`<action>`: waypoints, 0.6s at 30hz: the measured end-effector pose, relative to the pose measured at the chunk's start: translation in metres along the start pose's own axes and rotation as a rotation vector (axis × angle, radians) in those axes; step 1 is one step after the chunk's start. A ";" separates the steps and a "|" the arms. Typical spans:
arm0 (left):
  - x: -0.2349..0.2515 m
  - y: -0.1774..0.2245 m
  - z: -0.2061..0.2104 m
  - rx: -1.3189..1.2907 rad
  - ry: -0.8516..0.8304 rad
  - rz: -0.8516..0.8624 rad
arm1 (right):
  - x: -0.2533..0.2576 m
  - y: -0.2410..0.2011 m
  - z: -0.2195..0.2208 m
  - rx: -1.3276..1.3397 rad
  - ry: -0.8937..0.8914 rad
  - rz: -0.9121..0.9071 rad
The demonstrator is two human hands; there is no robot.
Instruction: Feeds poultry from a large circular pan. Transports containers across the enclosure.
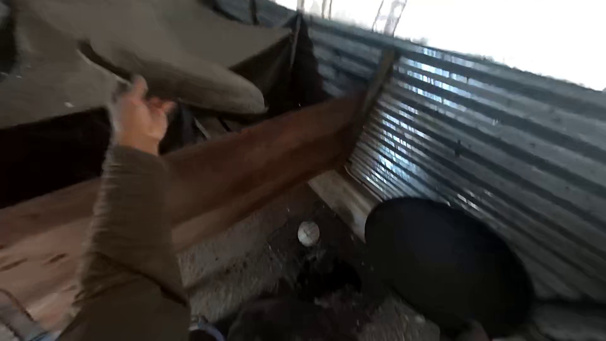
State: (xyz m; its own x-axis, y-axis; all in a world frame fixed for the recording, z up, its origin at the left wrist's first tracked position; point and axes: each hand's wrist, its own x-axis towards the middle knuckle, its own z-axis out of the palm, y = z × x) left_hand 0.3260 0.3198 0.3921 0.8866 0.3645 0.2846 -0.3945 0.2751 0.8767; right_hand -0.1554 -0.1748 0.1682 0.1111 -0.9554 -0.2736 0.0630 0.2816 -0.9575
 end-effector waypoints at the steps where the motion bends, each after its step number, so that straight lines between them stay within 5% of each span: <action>1: -0.017 0.009 0.005 0.013 -0.058 0.016 | 0.012 -0.002 -0.002 0.005 0.041 -0.009; 6: -0.106 -0.016 0.016 -0.060 -0.443 -0.008 | 0.025 -0.032 -0.037 0.089 0.169 -0.078; 9: -0.207 -0.048 0.053 -0.051 -0.332 -0.173 | 0.012 -0.055 -0.054 0.076 0.186 -0.134; 14: -0.343 -0.162 0.056 -0.053 -0.375 -0.701 | 0.019 -0.069 -0.098 0.067 0.263 -0.181; 18: -0.427 -0.263 0.016 0.047 -0.353 -1.009 | -0.014 -0.101 -0.098 -0.180 0.320 0.004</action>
State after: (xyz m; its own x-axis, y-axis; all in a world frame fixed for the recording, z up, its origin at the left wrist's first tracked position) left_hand 0.0546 0.0776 0.0463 0.8203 -0.2931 -0.4912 0.5637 0.2684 0.7812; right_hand -0.2610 -0.1989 0.2597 -0.2063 -0.9419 -0.2650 -0.1155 0.2924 -0.9493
